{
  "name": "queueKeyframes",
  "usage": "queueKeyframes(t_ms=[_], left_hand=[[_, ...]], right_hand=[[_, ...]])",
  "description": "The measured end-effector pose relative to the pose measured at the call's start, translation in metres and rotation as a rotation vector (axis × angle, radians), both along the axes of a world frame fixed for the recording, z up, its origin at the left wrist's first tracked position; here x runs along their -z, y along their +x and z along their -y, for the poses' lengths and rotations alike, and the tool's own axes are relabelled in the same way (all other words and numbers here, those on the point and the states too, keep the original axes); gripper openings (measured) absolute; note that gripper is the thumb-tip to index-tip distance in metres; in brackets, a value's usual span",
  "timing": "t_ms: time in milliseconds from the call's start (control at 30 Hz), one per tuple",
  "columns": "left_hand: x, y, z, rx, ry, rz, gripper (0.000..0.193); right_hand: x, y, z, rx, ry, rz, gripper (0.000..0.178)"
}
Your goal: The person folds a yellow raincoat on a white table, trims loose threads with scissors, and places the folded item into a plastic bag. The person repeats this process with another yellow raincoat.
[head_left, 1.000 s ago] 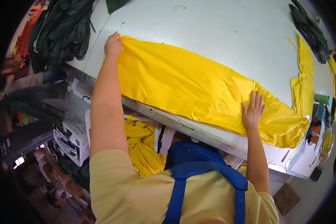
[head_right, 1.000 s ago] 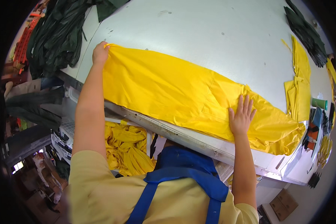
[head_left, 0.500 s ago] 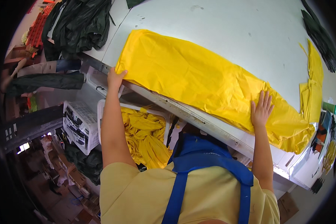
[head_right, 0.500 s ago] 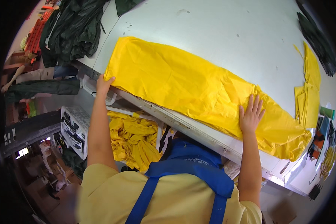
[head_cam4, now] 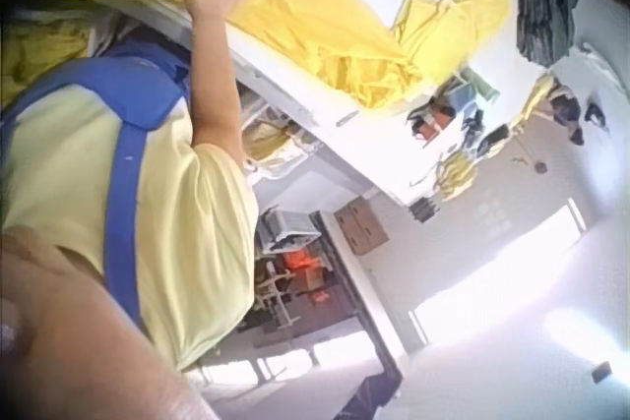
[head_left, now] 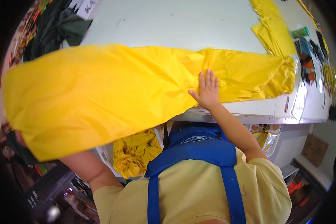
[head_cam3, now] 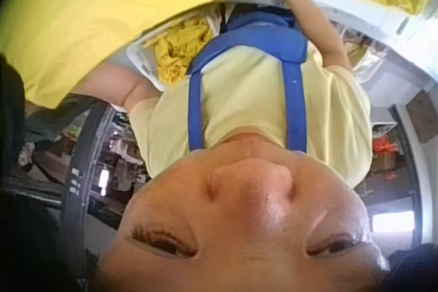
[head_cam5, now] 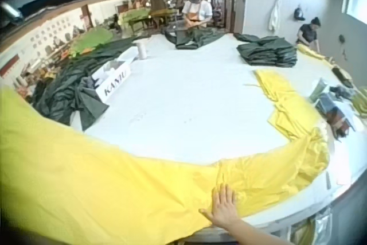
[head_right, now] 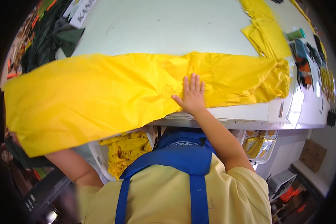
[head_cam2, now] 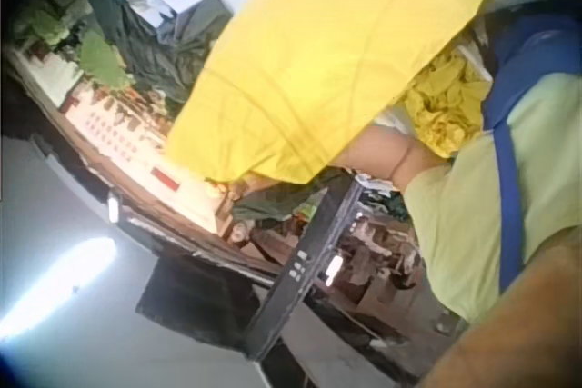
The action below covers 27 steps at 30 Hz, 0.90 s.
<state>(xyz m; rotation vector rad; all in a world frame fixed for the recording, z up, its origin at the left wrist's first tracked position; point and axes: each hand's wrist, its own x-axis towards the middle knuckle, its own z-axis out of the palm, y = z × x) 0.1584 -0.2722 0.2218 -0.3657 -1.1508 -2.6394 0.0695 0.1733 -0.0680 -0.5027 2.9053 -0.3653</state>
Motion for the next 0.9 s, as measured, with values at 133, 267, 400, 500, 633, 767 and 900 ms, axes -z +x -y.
queueKeyframes(t_ms=[133, 267, 400, 500, 633, 767, 900], left_hand=[[-0.078, -0.120, -0.201, 0.405, 0.030, -0.200, 0.032], [-0.091, -0.209, -0.439, 0.782, 0.066, -0.215, 0.022], [-0.032, -0.239, -0.637, 0.716, -0.095, -0.106, 0.015], [0.097, -0.267, -0.762, 0.300, -0.568, -0.176, 0.028], [0.217, -0.253, -0.794, 0.319, -1.109, -0.138, 0.047], [0.221, -0.199, -0.702, 0.385, -1.370, -0.642, 0.061], [0.200, -0.135, -0.539, 0.251, -2.085, -0.406, 0.094]], right_hand=[[0.028, -0.001, -0.007, 0.004, -0.166, -0.117, 0.076], [0.062, -0.014, -0.045, 0.081, -0.763, 0.103, 0.062], [0.021, -0.014, -0.093, 0.404, -1.922, 0.558, 0.056], [-0.017, -0.019, -0.176, 0.776, -2.426, 0.532, 0.050], [-0.042, -0.015, -0.313, 0.979, -2.196, -0.103, 0.043], [-0.035, -0.033, -0.399, 1.246, -1.558, -0.212, 0.052], [-0.035, -0.073, -0.460, 1.351, -1.459, -0.276, 0.062]])
